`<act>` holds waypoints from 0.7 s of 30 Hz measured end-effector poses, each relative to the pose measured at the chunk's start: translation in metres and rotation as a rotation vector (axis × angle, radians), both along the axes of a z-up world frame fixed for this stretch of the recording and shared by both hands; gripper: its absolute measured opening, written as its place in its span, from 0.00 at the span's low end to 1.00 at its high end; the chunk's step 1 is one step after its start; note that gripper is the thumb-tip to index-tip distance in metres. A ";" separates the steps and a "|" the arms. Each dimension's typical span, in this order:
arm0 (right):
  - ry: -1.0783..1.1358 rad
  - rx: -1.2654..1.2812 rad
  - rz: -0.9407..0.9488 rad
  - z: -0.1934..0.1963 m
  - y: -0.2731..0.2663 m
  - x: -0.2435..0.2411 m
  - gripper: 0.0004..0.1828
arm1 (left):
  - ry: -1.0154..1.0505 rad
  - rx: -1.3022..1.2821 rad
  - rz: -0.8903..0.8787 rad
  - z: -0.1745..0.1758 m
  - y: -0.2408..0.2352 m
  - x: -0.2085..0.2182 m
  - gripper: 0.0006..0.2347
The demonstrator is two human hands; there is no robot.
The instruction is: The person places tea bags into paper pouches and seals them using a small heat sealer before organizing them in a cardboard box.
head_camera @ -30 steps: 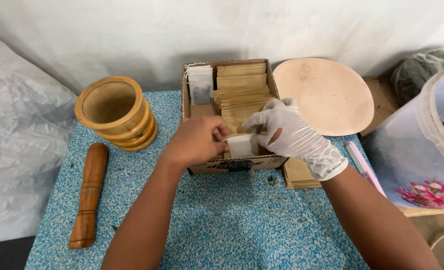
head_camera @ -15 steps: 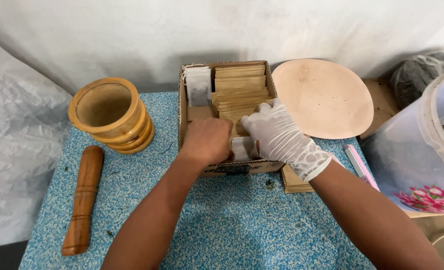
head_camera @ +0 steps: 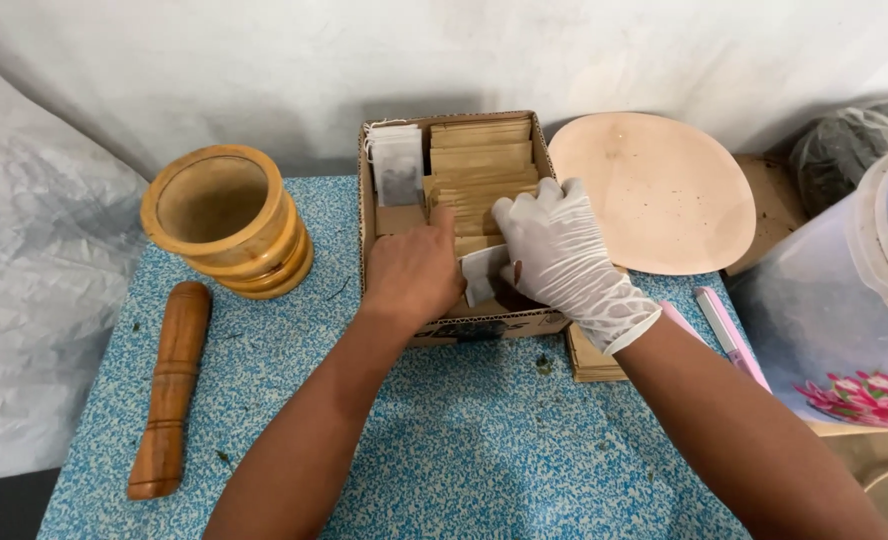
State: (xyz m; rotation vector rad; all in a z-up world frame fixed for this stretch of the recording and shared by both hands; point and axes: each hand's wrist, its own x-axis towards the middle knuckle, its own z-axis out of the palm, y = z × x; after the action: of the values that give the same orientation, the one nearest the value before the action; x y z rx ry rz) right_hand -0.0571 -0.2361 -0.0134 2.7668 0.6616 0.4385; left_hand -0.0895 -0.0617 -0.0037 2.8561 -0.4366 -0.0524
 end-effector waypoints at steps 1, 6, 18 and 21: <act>-0.004 0.000 0.003 0.003 0.001 -0.002 0.19 | -0.004 0.000 0.003 0.001 0.002 0.000 0.16; 0.158 -0.015 -0.056 0.005 -0.002 -0.003 0.24 | 0.072 -0.067 -0.001 0.008 0.009 -0.004 0.13; 0.265 0.281 -0.110 0.022 -0.015 -0.012 0.27 | 0.134 -0.183 0.030 0.020 0.014 -0.005 0.14; 0.210 0.441 -0.069 0.010 -0.029 -0.008 0.22 | 0.103 -0.196 0.024 0.016 0.015 -0.003 0.15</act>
State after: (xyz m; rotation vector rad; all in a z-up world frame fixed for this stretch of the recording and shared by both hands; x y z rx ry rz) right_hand -0.0646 -0.2651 -0.0034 3.2774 0.5681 0.3118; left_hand -0.0928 -0.0470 0.0127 2.6512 -0.3650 -0.1433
